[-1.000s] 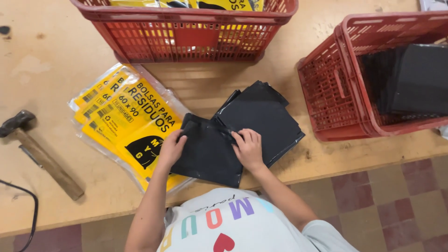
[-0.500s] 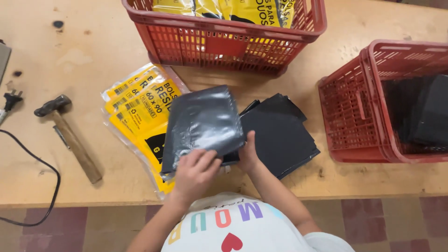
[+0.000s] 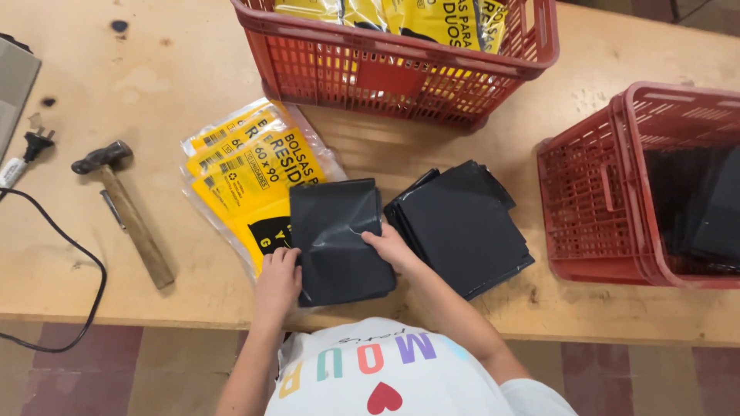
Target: The person is folding black plastic bags and inserting them into yellow plastic packaging sleeves.
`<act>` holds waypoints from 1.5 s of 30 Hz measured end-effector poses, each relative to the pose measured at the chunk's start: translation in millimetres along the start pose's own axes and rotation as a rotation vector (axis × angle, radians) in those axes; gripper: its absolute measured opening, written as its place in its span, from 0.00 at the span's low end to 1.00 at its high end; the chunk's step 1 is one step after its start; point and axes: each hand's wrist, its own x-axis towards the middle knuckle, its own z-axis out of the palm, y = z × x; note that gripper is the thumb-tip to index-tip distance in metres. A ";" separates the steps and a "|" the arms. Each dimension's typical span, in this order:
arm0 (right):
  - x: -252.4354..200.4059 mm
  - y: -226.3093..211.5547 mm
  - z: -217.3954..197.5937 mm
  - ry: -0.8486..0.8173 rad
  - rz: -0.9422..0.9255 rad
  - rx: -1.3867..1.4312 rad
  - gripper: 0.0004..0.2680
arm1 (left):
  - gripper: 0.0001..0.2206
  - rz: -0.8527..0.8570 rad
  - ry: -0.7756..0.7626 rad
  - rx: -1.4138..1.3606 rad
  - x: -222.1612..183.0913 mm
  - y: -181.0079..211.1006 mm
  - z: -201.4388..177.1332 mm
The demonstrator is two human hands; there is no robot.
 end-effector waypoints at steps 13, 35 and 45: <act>-109.2 -34.6 57.4 0.086 -1.462 -1.359 0.20 | 0.39 -0.380 -0.141 -1.826 49.7 -22.7 -14.2; -61.4 31.3 44.7 0.099 -1.331 -1.127 0.16 | 0.30 -0.391 -0.010 -1.438 -14.5 26.2 -59.9; -124.7 -93.6 -54.6 0.217 -0.462 -0.116 0.02 | 0.16 0.234 -0.147 0.170 59.0 -35.9 22.0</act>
